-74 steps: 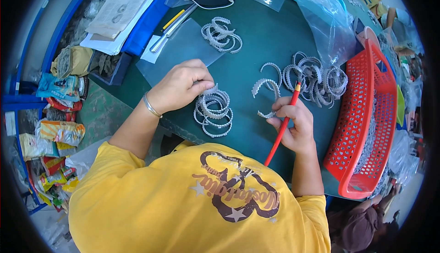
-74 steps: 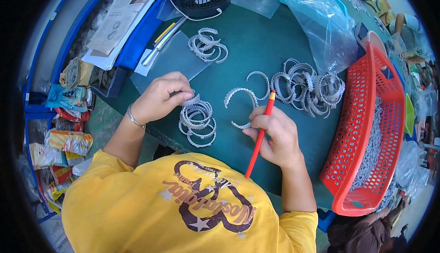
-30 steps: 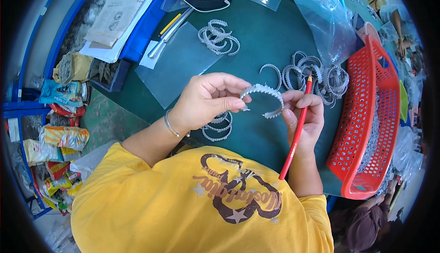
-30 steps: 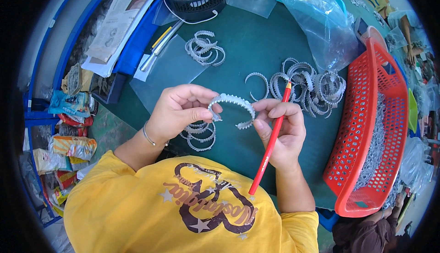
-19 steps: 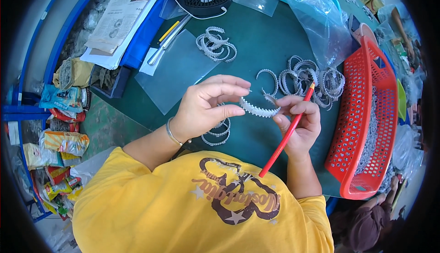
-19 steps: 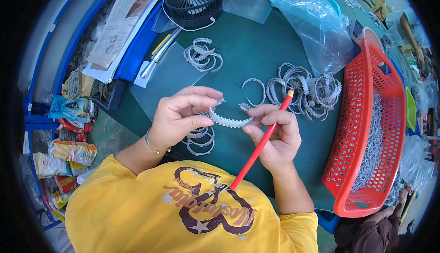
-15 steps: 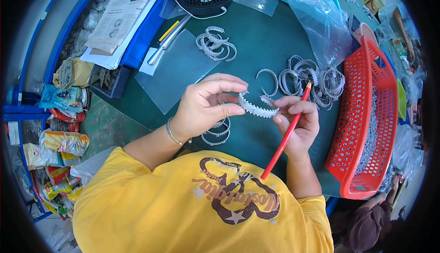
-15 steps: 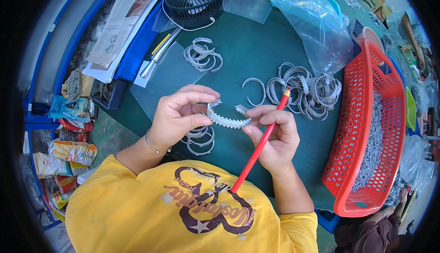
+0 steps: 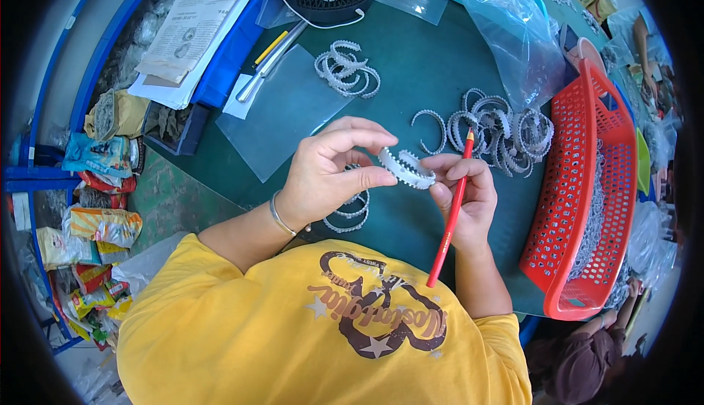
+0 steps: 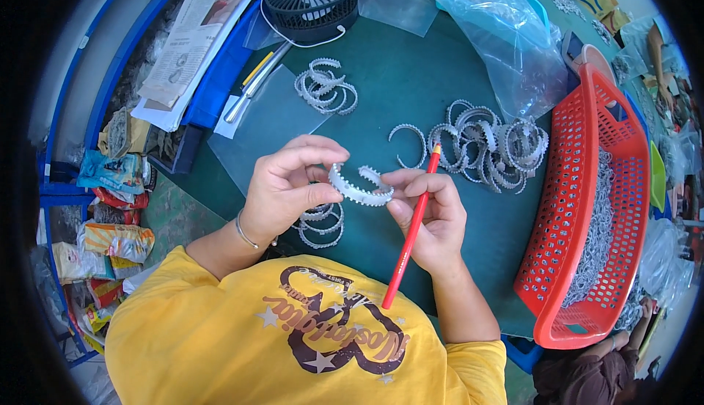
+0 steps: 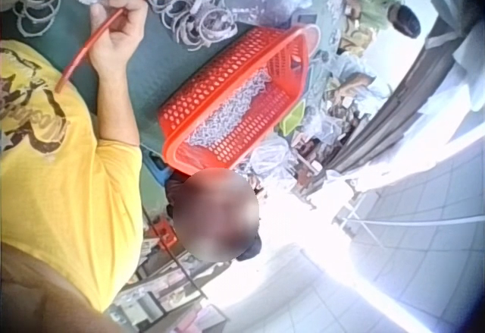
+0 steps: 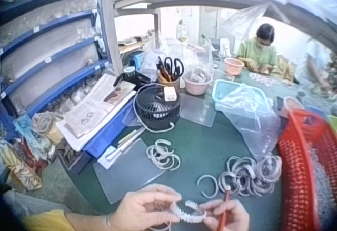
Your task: The person assembles small metal rings and curved toothed components by hand at a workbench.
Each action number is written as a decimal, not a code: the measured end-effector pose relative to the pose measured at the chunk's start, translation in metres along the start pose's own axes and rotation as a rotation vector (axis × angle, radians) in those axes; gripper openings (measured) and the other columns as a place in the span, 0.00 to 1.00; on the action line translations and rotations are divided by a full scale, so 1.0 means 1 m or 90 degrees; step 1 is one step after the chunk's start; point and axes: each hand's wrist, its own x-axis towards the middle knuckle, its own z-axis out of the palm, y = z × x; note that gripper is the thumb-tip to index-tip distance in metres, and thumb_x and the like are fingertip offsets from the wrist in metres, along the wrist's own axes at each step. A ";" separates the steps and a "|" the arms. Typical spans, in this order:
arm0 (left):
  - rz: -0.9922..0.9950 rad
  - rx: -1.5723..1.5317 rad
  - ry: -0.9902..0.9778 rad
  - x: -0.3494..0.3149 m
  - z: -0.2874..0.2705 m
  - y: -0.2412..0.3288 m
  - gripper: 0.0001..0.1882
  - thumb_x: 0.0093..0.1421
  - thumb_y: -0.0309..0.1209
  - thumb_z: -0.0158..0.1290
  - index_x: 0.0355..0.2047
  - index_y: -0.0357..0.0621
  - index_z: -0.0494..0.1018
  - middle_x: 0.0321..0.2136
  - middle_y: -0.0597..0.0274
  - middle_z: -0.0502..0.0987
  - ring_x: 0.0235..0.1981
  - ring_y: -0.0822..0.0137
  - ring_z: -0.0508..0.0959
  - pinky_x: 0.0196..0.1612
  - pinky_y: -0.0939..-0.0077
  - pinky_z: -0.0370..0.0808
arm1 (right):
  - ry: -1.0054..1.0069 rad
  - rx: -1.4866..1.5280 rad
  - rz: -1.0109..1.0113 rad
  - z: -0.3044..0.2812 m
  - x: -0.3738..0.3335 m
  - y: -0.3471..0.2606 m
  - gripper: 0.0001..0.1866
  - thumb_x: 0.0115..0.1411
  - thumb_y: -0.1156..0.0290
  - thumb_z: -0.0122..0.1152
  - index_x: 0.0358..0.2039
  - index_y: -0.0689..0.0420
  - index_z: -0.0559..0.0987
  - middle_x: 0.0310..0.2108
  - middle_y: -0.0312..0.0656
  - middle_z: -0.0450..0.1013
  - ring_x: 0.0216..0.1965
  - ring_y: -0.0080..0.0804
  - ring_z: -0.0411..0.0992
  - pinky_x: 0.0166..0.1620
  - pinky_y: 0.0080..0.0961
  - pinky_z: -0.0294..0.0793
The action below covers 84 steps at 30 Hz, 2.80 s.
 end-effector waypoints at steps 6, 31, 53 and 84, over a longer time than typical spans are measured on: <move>-0.129 -0.133 0.003 -0.002 0.003 0.003 0.25 0.48 0.14 0.56 0.48 0.34 0.67 0.44 0.52 0.72 0.36 0.72 0.74 0.40 0.79 0.75 | -0.016 -0.222 -0.190 -0.004 0.004 0.000 0.17 0.46 0.88 0.60 0.33 0.59 0.64 0.43 0.53 0.68 0.41 0.38 0.72 0.43 0.27 0.71; 0.182 0.155 -0.034 -0.002 0.004 0.009 0.16 0.43 0.12 0.58 0.35 0.35 0.74 0.38 0.53 0.71 0.36 0.67 0.75 0.38 0.79 0.75 | 0.106 -0.063 -0.098 0.001 -0.006 -0.005 0.16 0.49 0.88 0.58 0.34 0.59 0.63 0.36 0.52 0.71 0.38 0.31 0.72 0.42 0.23 0.73; -0.014 0.013 -0.076 -0.001 0.009 0.008 0.08 0.59 0.25 0.49 0.34 0.31 0.70 0.32 0.55 0.72 0.26 0.74 0.75 0.29 0.85 0.73 | 0.063 0.139 0.085 0.013 -0.008 0.008 0.19 0.48 0.90 0.57 0.34 0.58 0.61 0.37 0.51 0.70 0.37 0.32 0.73 0.40 0.23 0.76; -0.037 0.151 -0.024 -0.006 0.019 -0.006 0.03 0.55 0.19 0.51 0.30 0.32 0.72 0.30 0.60 0.73 0.29 0.77 0.74 0.30 0.86 0.71 | 0.072 -0.223 0.039 0.040 -0.007 0.005 0.22 0.45 0.86 0.56 0.38 0.58 0.59 0.33 0.42 0.65 0.34 0.24 0.67 0.37 0.20 0.69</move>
